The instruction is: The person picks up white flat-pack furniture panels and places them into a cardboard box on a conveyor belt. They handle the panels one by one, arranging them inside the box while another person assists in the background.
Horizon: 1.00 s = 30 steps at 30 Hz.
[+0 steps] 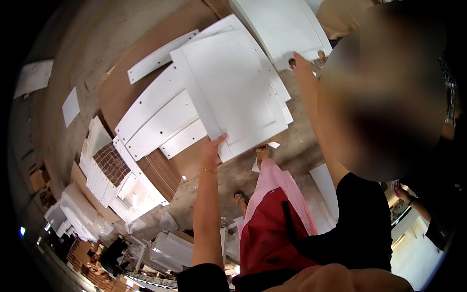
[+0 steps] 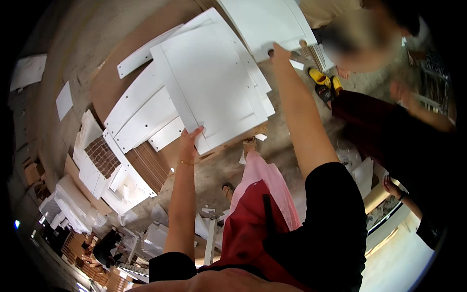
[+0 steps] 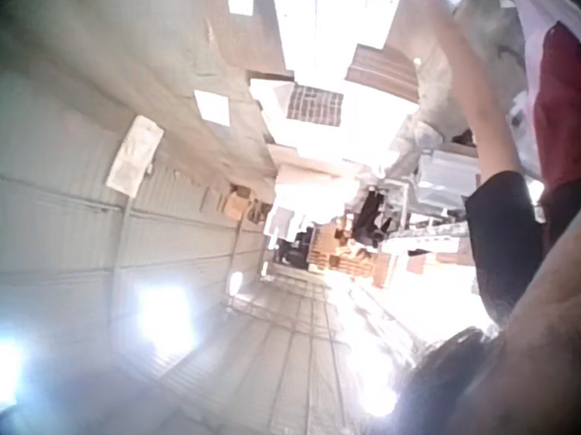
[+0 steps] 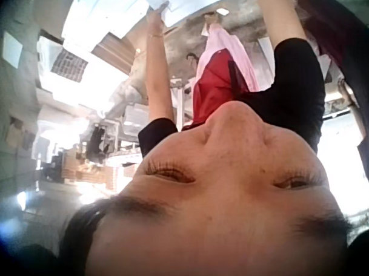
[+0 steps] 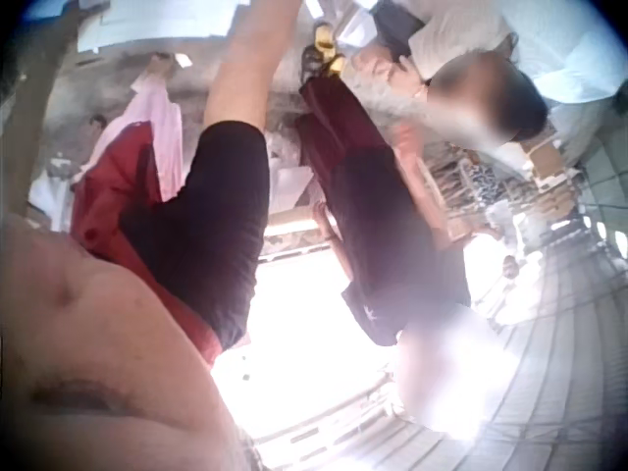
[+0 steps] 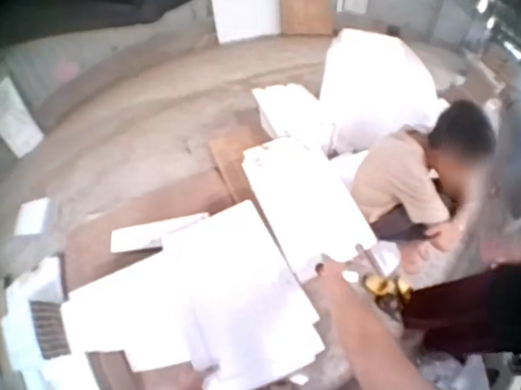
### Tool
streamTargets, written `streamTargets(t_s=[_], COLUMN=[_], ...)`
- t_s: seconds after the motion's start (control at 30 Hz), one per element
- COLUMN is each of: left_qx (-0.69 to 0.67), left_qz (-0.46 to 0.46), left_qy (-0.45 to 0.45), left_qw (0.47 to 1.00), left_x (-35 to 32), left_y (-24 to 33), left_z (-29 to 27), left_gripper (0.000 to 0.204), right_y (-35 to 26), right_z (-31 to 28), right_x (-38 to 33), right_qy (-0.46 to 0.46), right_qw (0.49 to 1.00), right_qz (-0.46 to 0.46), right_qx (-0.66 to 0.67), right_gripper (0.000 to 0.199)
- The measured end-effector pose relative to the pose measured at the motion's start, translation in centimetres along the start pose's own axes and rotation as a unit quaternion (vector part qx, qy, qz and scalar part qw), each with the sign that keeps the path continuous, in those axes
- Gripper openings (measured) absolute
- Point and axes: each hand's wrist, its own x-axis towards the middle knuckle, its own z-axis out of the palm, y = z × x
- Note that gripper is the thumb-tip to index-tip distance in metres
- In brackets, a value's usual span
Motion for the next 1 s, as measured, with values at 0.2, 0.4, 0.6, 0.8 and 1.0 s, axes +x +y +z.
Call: streamTargets(t_s=[0.2,0.4,0.6,0.8,1.0], left_qx=[-0.032,-0.144,-0.275,-0.147,-0.235], left_qz=[0.064,0.061,0.183,0.082,0.113], left_qy=[0.072,0.185,0.386,0.64,0.751], left_qw=[0.995,0.97,0.862,0.749,0.606], left_x=[-13.8,-31.2,-47.0,-58.2,-69.8], left_y=[3.3,-0.3,-9.5,-21.2,-29.5], left_z=[-2.7,-15.1,-23.6,-34.3,-40.7], left_gripper=[0.039,0.038,0.028,0.017,0.021], right_y=[-0.6,-2.7,3.0,8.7,17.7], right_z=[-3.9,-7.8,-20.7,-25.0,-18.2], right_x=[-11.0,-23.7,-44.6,-62.6,-70.9], right_qy=[-0.125,-0.292,-0.273,-0.398,-0.529], right_qw=[0.974,0.927,0.946,0.902,0.807], right_qz=[0.028,0.054,0.1,0.168,0.183], right_qx=[0.186,0.23,0.145,-0.002,-0.185], right_gripper=[0.02,0.021,0.022,0.008,0.022])
